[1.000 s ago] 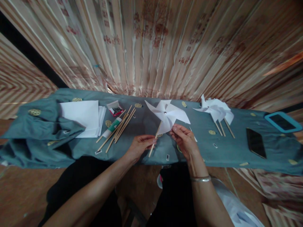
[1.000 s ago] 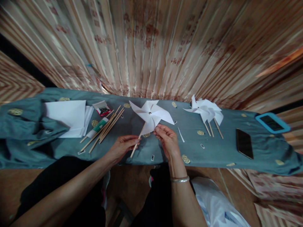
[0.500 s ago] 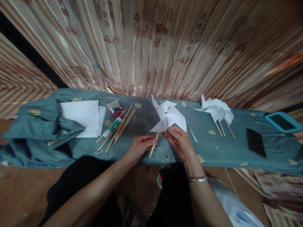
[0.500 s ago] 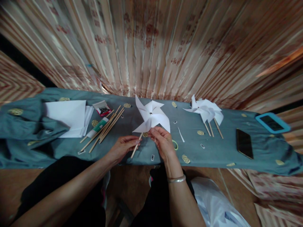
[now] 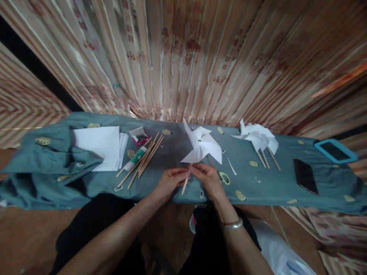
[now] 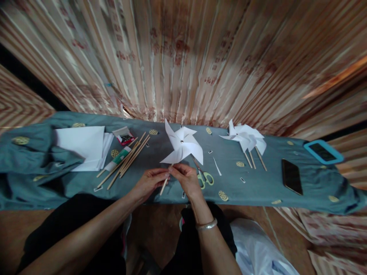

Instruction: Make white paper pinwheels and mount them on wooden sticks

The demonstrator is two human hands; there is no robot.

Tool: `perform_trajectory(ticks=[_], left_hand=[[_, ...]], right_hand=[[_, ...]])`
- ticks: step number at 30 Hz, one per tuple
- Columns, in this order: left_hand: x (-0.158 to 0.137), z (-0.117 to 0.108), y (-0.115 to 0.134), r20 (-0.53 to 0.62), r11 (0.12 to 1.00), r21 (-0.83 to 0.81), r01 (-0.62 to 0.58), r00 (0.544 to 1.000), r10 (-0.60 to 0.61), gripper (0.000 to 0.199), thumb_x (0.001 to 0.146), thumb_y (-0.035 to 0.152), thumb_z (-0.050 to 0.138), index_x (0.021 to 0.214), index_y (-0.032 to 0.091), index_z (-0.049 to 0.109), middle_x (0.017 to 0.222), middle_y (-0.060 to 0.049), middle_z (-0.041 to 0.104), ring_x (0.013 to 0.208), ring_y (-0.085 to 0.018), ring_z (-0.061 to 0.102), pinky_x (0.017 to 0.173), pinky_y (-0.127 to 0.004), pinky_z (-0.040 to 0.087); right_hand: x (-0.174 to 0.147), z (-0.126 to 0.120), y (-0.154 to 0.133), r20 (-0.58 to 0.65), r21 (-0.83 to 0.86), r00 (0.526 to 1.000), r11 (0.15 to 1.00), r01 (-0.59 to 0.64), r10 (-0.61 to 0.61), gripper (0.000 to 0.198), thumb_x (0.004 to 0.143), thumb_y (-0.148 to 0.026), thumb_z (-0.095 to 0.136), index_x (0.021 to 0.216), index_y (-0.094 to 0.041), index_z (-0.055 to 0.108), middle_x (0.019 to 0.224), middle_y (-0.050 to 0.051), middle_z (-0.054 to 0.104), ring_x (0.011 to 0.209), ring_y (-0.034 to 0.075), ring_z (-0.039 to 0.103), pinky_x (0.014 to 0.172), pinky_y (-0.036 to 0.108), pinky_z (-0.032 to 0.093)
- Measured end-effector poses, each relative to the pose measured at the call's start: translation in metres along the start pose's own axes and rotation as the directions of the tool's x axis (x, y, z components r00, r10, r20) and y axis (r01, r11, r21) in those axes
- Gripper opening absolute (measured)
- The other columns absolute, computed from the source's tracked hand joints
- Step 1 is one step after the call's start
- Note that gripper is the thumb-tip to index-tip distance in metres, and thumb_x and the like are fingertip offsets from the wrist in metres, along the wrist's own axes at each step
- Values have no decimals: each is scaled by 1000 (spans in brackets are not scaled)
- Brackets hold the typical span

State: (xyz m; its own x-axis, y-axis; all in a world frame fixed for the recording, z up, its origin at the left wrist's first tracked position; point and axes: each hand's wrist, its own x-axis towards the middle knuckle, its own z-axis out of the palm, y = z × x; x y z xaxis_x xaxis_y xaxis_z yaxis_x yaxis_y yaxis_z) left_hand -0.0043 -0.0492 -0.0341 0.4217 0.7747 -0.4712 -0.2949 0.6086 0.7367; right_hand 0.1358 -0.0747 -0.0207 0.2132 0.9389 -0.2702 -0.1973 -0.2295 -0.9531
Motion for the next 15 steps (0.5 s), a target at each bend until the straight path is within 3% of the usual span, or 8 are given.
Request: perform_trajectory(ticks=[9,15], left_hand=[[0,0,3,-20,1000,-6,0,1000,0,41,43,36,93,72,13,76,66,-3,70,59,-10,59,64,-24,48],[0,0,5,-27,1000,-10,11,1000,-11,41,42,35,93,72,13,76,64,-2,69,59,-9,59,65,-23,48]], right_hand=[[-2,-6,-3,5,-47,998,997,64,-63,27,61,-49,82,68,-23,77,67,0,71,64,13,58,67,28,46],[-1,-15,-4,-41,-68,998,996,51,-54,32,57,-53,83,63,-23,75,60,-1,67,59,13,54,60,27,42]])
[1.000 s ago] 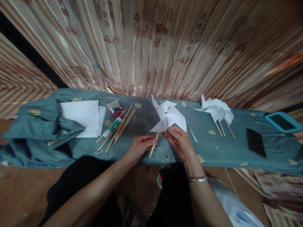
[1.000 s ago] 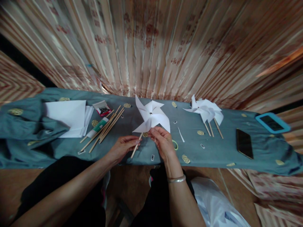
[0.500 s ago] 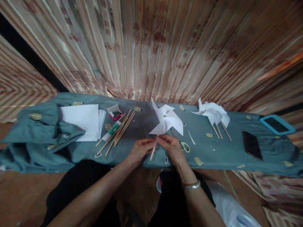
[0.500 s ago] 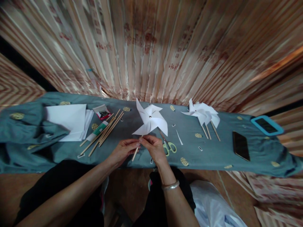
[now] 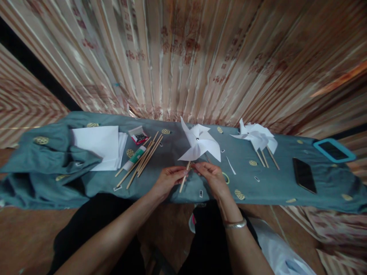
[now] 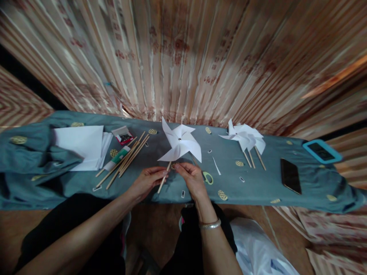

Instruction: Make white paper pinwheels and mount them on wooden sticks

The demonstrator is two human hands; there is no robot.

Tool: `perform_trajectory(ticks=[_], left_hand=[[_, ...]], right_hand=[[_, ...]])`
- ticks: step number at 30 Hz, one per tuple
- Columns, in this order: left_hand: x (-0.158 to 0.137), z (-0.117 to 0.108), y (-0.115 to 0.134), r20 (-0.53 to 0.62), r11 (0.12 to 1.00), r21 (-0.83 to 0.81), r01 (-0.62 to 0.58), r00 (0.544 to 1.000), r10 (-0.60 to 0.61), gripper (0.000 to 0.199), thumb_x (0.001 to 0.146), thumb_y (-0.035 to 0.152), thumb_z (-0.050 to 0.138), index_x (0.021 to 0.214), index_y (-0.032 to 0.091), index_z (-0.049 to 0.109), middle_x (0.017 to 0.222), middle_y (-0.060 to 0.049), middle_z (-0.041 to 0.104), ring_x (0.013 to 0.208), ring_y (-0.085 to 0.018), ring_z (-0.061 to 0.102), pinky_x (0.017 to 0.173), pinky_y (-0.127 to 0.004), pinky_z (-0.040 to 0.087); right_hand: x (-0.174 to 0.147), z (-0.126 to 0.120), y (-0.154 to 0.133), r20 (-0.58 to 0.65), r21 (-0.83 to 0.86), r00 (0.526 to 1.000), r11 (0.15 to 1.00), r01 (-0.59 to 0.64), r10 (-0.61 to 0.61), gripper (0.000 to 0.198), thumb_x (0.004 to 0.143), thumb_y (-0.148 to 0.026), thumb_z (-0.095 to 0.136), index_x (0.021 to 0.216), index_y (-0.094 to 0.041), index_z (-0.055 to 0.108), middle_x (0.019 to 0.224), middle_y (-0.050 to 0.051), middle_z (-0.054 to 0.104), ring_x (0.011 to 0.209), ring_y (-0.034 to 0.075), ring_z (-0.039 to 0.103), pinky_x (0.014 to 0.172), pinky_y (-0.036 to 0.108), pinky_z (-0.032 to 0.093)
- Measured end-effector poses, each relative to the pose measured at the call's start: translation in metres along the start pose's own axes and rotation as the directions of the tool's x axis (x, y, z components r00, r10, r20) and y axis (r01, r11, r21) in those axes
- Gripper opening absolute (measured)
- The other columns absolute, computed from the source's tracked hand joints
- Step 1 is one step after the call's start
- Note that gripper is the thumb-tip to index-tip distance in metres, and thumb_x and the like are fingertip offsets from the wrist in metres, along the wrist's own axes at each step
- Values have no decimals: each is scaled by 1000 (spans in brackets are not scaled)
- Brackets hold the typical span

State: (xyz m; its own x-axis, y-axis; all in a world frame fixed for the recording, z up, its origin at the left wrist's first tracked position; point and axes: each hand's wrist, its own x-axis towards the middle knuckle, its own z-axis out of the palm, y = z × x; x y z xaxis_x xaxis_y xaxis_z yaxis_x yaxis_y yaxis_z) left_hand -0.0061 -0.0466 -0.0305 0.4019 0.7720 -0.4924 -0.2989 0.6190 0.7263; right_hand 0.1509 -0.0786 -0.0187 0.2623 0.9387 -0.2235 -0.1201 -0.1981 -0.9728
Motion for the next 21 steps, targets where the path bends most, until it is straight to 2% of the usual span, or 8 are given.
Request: perform_trajectory(ticks=[6,9,13,17,21], left_hand=[[0,-1,1,1,1000,-4,0,1000,0,44,41,37,94,73,13,76,65,-2,70,59,-9,59,63,-22,48],[0,-2,4,-5,1000,-12,-7,1000,7,44,40,38,94,72,14,76,67,-3,71,61,-9,60,63,-21,48],[0,-4,5,-7,1000,-10,-9,1000,9,45,40,39,94,73,13,77,67,-3,71,60,-9,59,62,-20,48],[0,-4,4,-11,1000,-12,7,1000,-7,46,39,38,94,74,13,77,68,-3,71,61,-9,60,63,-21,48],[0,-4,1,-6,1000,-3,27,1000,-27,46,38,38,94,72,13,77,66,-3,70,60,-8,59,62,-21,47]], right_hand=[[-1,-6,-3,-19,-27,1000,1000,-9,8,34,56,-56,83,65,-23,77,63,0,69,61,13,54,61,26,42],[0,-16,-6,-36,-52,999,998,-25,23,39,51,-58,85,67,-23,78,67,1,72,65,14,57,64,27,43],[1,-30,-10,-80,-76,996,996,-51,45,42,53,-62,83,69,-23,78,74,3,75,66,13,59,64,26,44],[5,-41,-9,-185,-54,982,998,-42,31,49,56,-69,77,65,-20,77,72,5,76,63,14,61,64,28,46],[12,-45,-4,-303,18,952,998,53,-45,46,56,-64,80,69,-20,77,69,2,75,62,14,63,69,29,49]])
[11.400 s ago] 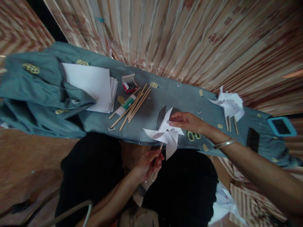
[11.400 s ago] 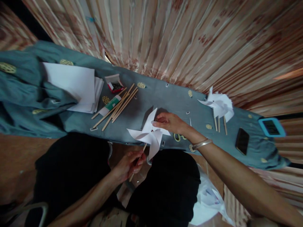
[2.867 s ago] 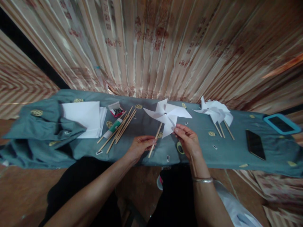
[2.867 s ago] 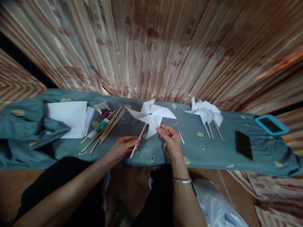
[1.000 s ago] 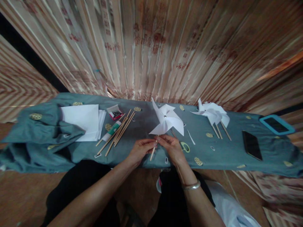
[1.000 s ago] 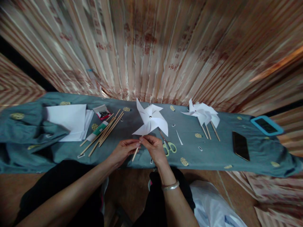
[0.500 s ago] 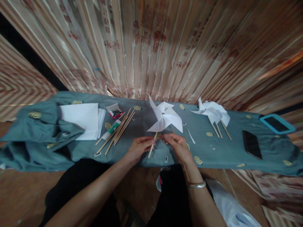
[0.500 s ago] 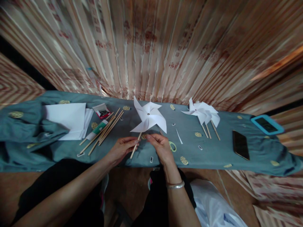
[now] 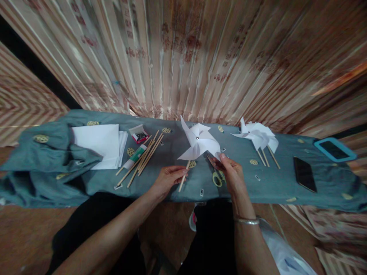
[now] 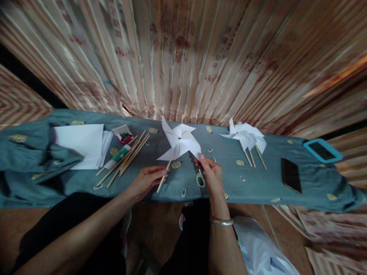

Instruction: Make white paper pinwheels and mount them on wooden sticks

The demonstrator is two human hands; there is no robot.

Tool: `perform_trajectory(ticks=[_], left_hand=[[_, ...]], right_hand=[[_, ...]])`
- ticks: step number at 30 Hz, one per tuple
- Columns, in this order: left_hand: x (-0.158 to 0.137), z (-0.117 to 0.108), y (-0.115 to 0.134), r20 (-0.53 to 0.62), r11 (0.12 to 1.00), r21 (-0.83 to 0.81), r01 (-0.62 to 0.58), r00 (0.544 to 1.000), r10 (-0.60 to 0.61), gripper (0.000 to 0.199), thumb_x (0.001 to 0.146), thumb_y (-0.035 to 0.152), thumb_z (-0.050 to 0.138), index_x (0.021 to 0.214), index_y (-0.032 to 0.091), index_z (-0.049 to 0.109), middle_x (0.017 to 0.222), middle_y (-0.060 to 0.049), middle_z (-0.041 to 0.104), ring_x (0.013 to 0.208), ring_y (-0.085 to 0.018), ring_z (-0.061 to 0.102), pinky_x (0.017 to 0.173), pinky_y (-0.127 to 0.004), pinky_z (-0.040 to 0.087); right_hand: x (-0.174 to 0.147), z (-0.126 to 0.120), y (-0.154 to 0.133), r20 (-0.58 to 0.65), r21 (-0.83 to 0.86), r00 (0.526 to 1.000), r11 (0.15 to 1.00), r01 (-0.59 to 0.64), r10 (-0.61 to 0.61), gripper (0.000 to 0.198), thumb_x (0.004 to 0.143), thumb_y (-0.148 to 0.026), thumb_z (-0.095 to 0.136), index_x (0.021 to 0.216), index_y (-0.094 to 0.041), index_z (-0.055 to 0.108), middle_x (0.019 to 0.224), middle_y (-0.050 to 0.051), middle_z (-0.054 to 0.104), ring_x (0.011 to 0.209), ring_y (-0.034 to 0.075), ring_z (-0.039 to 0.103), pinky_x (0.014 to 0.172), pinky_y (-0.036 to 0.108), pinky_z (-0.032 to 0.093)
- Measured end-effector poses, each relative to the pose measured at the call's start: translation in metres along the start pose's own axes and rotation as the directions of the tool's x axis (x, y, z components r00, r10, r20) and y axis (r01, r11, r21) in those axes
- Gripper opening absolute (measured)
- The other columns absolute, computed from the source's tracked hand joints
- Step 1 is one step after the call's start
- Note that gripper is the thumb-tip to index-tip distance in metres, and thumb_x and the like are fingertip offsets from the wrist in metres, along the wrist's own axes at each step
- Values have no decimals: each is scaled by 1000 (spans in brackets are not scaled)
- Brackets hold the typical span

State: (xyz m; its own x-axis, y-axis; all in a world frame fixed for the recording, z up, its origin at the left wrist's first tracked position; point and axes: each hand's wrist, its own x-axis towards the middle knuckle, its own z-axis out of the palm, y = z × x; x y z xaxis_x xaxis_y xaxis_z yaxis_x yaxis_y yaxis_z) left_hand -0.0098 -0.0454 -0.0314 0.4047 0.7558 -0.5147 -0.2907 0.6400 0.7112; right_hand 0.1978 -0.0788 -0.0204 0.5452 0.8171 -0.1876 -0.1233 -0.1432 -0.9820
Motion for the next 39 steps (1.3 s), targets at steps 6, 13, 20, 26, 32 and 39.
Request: perform_trajectory(ticks=[6,13,20,26,32,39], left_hand=[[-1,0,-1,0,1000,5,-3,1000,3,46,37,39,94,71,14,77,63,-2,69,59,-8,58,61,-20,47],[0,2,-2,-34,1000,1,-8,999,8,44,38,37,94,71,14,77,64,-3,70,59,-9,59,62,-22,48],[3,3,-5,-48,1000,-7,-18,999,18,45,35,38,94,70,14,77,63,-2,70,59,-9,59,61,-21,46],[4,2,-6,-42,1000,-12,-26,999,25,43,38,36,94,71,14,77,65,-3,71,60,-10,59,64,-23,47],[4,3,-7,-34,1000,-4,-28,999,28,43,38,37,93,70,14,76,64,-2,70,59,-9,58,62,-22,45],[3,2,-8,-4,1000,12,-23,1000,24,47,37,41,93,72,14,77,66,-3,71,59,-9,58,63,-23,46]], right_hand=[[1,5,2,5,94,1000,996,11,-11,39,48,-54,88,64,-21,75,68,1,75,61,11,62,67,25,49],[-8,12,1,79,33,997,999,-6,3,36,55,-55,85,66,-21,76,72,3,76,64,11,60,66,24,46],[-16,23,6,180,-41,984,999,21,-14,36,63,-56,79,68,-20,77,69,3,74,64,13,58,66,28,44],[-23,29,8,239,-96,971,995,37,-14,37,66,-57,76,68,-20,77,66,3,72,63,15,57,65,29,44],[-26,33,10,308,-137,950,985,104,-57,36,71,-56,73,71,-21,77,69,3,73,65,15,60,66,30,47],[-29,37,13,350,-298,927,923,244,-133,41,78,-56,66,62,-18,72,56,1,65,51,11,49,52,25,37]])
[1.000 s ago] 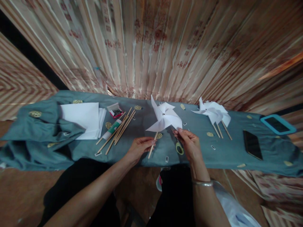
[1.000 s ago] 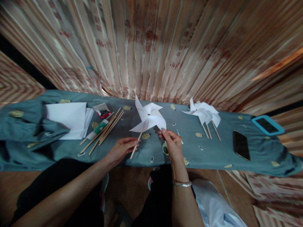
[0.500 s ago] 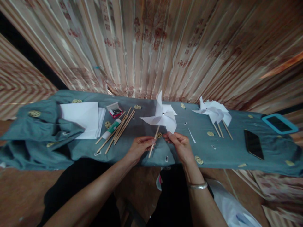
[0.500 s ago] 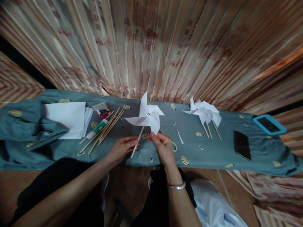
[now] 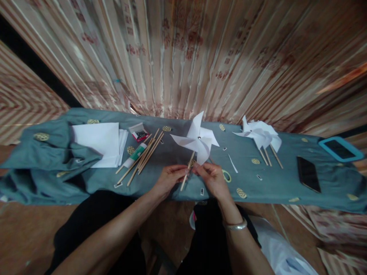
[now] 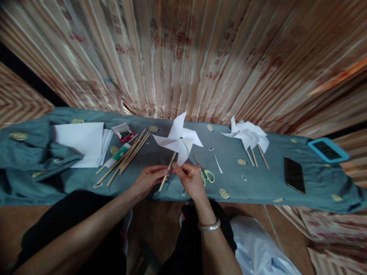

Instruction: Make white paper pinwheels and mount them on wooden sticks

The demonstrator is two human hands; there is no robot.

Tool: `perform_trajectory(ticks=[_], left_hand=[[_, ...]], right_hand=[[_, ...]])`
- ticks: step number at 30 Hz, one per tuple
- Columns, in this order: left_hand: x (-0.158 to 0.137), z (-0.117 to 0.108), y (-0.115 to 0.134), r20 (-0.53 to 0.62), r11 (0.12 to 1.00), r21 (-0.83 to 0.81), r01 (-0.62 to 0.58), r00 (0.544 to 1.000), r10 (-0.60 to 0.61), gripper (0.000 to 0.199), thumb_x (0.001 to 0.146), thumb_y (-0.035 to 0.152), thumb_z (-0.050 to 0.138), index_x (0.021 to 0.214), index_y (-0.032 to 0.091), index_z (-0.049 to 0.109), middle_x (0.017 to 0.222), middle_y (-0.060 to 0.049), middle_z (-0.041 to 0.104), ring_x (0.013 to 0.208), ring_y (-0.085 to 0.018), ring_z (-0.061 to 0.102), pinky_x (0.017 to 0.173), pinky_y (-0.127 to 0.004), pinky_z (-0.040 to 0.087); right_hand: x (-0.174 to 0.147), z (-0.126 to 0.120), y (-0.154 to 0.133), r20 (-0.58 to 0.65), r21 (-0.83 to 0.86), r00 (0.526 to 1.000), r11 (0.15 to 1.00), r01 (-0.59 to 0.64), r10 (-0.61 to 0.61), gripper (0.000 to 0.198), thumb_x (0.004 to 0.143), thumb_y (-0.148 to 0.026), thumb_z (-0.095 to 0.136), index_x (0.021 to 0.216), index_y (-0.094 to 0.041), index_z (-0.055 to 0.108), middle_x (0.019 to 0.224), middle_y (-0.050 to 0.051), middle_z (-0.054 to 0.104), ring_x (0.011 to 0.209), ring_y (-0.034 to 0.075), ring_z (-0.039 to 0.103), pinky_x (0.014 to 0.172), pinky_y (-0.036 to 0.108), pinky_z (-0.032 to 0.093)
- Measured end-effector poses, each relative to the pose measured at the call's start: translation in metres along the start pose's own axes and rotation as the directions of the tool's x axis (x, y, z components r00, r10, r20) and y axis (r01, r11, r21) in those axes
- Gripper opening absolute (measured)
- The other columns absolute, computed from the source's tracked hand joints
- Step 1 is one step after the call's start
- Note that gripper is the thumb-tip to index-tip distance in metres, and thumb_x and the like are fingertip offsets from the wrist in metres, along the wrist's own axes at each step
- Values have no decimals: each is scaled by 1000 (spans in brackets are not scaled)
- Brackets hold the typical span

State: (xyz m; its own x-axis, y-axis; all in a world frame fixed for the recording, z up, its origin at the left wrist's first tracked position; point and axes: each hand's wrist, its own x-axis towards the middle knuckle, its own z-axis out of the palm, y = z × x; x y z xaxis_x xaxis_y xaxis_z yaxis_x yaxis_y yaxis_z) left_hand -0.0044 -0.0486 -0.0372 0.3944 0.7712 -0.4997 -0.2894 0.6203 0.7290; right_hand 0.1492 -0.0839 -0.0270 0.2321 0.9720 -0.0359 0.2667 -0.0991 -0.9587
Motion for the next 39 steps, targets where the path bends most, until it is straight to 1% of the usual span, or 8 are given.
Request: perform_trajectory(ticks=[6,9,14,20,25,30,35,39], left_hand=[[1,0,-2,18,1000,-1,-23,1000,23,44,41,42,92,72,14,77,66,-2,71,59,-9,57,62,-22,45],[1,1,-1,15,999,-31,-31,999,32,43,42,40,92,72,14,77,66,-3,71,60,-9,57,64,-22,45],[2,4,1,8,993,-109,-50,999,51,42,42,36,93,73,13,77,72,-5,73,65,-12,61,68,-24,47],[1,12,7,-36,978,-195,-77,997,72,43,35,33,94,68,13,76,71,-4,74,67,-12,62,69,-23,48],[-1,17,9,-20,978,-189,-91,996,88,42,36,33,94,68,13,76,67,-3,72,61,-9,58,61,-21,44],[-1,20,8,-10,979,-177,-100,995,100,43,37,33,93,70,12,76,67,-3,71,60,-8,57,59,-21,42],[-3,20,7,28,983,-130,-128,991,133,44,41,33,92,78,14,78,69,-2,71,60,-7,56,61,-20,44],[-7,18,6,36,983,-112,-146,988,151,42,44,32,91,80,15,78,70,-2,70,60,-7,55,61,-21,45]], right_hand=[[-3,5,-6,43,-263,990,954,143,-136,47,82,-56,61,58,-17,68,51,0,59,50,11,47,51,25,34],[-6,6,-9,60,-296,986,941,165,-154,42,82,-55,63,60,-19,70,53,0,62,51,12,50,54,26,36],[-13,8,-11,101,-247,989,960,129,-107,34,83,-51,64,66,-22,73,64,1,69,58,15,55,62,28,42],[-17,15,-7,57,-105,997,993,51,-45,29,77,-48,70,70,-20,72,67,2,69,60,15,56,62,28,43],[-17,18,-6,25,55,999,998,-37,36,35,68,-53,73,63,-19,69,55,-1,60,51,11,45,52,26,35],[-19,16,-8,-29,51,999,998,-39,40,35,68,-53,71,61,-18,69,48,-3,51,48,10,38,47,25,29],[-21,2,-12,-113,-7,993,999,-36,35,35,65,-54,72,60,-19,69,50,-2,55,50,11,41,48,25,33],[-19,-35,-9,-192,-99,981,994,-47,28,38,63,-56,73,59,-19,70,48,-2,54,47,11,40,47,25,32]])
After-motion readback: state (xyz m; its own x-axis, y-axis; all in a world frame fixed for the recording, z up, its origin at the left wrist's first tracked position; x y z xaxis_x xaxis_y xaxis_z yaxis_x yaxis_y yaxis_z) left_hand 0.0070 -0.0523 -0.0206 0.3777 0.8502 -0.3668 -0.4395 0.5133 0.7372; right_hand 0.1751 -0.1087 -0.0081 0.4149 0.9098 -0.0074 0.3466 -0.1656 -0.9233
